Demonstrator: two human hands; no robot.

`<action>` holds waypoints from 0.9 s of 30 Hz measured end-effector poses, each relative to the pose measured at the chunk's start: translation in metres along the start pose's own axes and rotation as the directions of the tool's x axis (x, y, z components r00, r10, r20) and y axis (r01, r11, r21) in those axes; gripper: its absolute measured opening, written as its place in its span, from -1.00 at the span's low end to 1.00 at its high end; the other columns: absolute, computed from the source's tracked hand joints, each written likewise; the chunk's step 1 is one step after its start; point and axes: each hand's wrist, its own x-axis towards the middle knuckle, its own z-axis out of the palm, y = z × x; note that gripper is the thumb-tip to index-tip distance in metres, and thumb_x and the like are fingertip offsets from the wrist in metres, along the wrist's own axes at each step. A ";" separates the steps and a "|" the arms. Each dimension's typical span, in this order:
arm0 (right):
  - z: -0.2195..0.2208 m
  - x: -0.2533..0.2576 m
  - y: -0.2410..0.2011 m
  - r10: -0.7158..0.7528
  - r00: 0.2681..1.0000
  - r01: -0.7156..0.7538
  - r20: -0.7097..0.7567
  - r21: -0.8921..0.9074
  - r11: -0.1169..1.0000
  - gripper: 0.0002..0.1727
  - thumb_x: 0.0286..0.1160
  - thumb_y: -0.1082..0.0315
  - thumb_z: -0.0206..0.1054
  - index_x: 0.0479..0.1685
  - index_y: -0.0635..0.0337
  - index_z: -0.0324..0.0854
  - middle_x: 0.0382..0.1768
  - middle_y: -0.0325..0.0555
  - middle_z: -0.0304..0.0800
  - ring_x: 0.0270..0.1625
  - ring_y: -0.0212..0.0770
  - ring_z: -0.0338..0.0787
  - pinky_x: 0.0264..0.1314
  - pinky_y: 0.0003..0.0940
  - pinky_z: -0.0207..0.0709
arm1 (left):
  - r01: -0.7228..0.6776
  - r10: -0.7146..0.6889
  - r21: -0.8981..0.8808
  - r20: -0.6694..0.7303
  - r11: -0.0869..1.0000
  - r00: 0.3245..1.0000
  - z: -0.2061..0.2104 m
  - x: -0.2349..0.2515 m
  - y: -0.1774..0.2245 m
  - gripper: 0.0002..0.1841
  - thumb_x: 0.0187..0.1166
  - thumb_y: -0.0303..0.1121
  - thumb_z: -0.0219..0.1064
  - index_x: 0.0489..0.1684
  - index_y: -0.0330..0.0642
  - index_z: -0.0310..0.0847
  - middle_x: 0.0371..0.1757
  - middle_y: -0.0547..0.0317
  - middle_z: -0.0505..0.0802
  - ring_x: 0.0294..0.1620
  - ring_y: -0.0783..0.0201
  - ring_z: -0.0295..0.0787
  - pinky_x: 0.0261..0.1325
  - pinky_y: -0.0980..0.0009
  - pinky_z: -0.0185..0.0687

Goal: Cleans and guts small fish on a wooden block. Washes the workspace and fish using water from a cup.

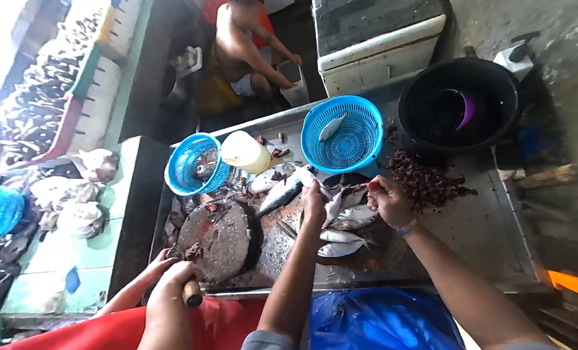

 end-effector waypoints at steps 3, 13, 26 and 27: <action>-0.037 0.000 -0.019 -0.073 0.975 0.001 -0.208 -0.327 0.945 -0.67 0.83 0.19 0.08 -0.26 0.15 0.64 -0.62 -0.20 0.56 -0.69 -0.28 0.51 -0.63 -0.31 0.54 | -0.080 0.058 0.250 0.091 0.965 0.994 -0.031 0.009 0.001 -0.43 0.75 0.24 0.10 0.56 0.13 0.36 -0.15 0.16 0.75 -0.31 0.31 0.66 -0.23 0.26 0.66; 0.005 0.003 0.038 0.137 0.991 -0.128 -0.005 -0.399 0.908 -0.51 0.76 0.24 0.20 0.58 0.26 0.47 0.45 0.11 0.68 0.30 -0.06 0.81 0.37 -0.05 0.72 | -0.175 0.028 0.552 0.265 0.816 0.964 -0.019 -0.005 0.006 -0.45 0.75 0.00 0.21 0.58 -0.14 0.34 0.22 -0.10 0.74 0.05 0.09 0.77 0.07 0.04 0.74; -0.072 0.003 0.004 0.271 0.955 -0.237 0.122 -0.238 0.942 -0.81 0.72 0.26 0.18 0.01 0.10 0.68 -0.41 0.01 0.71 -0.60 -0.19 0.63 -0.58 -0.30 0.61 | -0.055 -0.070 0.576 0.192 0.815 0.979 -0.050 -0.006 -0.010 -0.52 0.80 -0.10 0.15 0.53 -0.21 0.37 -0.18 -0.01 0.82 -0.27 0.18 0.79 -0.16 0.15 0.76; -0.100 0.002 0.012 0.371 0.929 -0.309 -0.013 -0.578 0.755 -0.65 0.66 0.31 0.34 0.38 0.06 0.61 -0.05 0.20 0.79 -0.37 0.11 0.79 -0.35 0.06 0.75 | -0.046 -0.119 0.681 0.194 0.731 0.974 -0.050 -0.008 -0.013 -0.49 0.75 -0.11 0.22 0.52 -0.26 0.38 -0.08 -0.07 0.83 -0.16 0.12 0.83 -0.02 0.07 0.78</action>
